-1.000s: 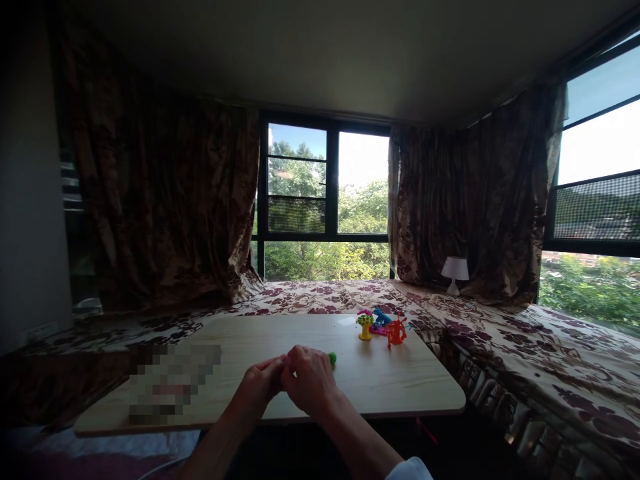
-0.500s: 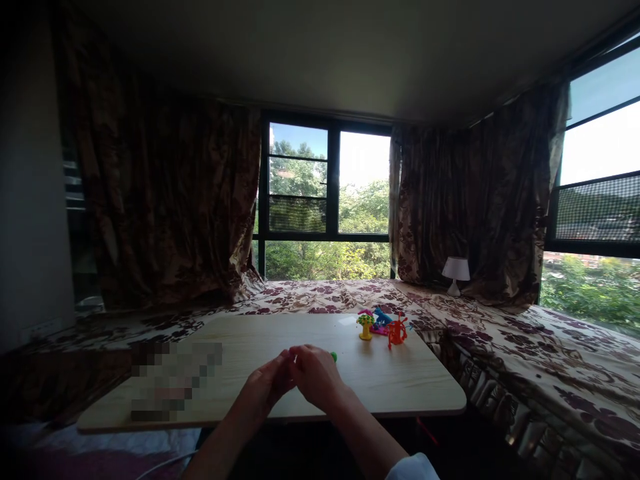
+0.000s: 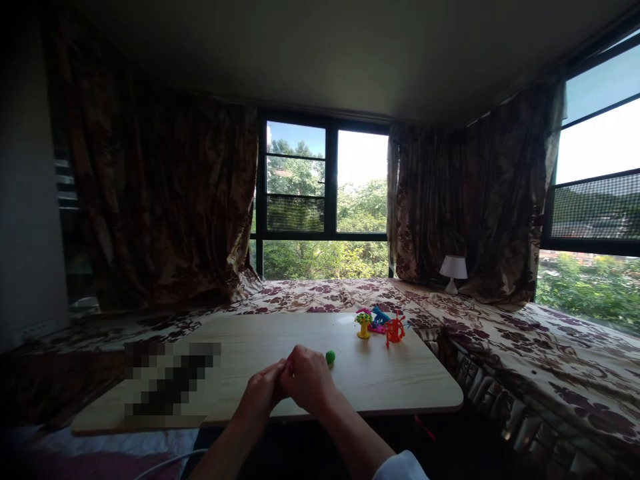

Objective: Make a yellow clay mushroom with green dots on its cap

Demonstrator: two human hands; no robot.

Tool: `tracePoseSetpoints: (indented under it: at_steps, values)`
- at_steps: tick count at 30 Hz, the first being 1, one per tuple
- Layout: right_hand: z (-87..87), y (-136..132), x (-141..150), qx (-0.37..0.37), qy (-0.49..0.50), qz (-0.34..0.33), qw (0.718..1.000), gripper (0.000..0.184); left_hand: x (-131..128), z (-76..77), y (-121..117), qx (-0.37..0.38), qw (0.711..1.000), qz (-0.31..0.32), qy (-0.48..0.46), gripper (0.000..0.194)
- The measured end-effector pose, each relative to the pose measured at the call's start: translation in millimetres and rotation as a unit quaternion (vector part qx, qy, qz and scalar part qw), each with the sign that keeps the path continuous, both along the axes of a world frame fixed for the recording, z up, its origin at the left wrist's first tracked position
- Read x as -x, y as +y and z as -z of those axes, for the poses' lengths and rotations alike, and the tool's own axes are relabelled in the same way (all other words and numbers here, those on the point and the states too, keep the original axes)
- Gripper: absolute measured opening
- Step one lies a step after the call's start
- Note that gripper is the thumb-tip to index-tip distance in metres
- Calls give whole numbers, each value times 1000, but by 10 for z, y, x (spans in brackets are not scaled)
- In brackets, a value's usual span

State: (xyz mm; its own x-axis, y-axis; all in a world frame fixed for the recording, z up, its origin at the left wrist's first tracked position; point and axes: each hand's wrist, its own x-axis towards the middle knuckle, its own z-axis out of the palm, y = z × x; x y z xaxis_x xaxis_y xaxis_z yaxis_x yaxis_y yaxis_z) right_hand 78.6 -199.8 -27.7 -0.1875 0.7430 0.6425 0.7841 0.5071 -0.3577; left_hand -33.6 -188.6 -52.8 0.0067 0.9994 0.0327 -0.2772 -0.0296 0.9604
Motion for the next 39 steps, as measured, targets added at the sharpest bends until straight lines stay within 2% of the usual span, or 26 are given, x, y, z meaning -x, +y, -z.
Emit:
tracePoseSetpoints:
  at_steps: [2,4,7,11,16,18,21,24,26,30,32,34,35,37,39]
  values:
    - [42,27,9,11,54,-4,998,9,-4,6,5,-17,1000,3,13,34]
    - [69,39,5,16,87,-18,996,11,27,-10,14,-69,991,-4,111,40]
    - [90,39,-28,26,108,-36,993,10,214,-60,71,-151,937,-57,311,46]
    - [111,34,-115,44,140,-39,988,13,840,-141,193,-167,882,-165,409,37]
    - [121,17,-146,72,176,-43,981,15,1748,-199,208,-106,821,-251,501,49]
    - [115,10,-127,79,186,-49,978,15,1950,-222,186,-89,813,-255,516,51]
    - [103,8,-118,83,191,-49,977,15,2060,-293,151,-73,821,-249,509,49]
    - [100,17,-135,86,193,-52,976,15,1960,-377,113,-70,847,-238,469,45]
    - [110,19,-130,90,194,-58,975,15,1743,-391,84,-79,872,-220,431,42]
    - [145,-10,-64,85,169,-62,980,15,980,-251,2,-99,928,-114,341,35]
    - [150,-40,-46,69,134,-52,987,15,584,-139,-50,-99,951,-42,291,42]
    - [138,-68,-63,40,91,-45,994,14,301,-43,-95,-96,968,11,231,45]
    - [129,-79,-83,24,71,-47,996,14,214,-5,-109,-83,985,37,149,43]
    - [110,-91,-130,3,33,-67,997,15,135,47,-118,-70,993,57,80,40]
    - [98,-92,-168,2,9,-102,995,17,136,77,-113,-60,995,64,53,37]
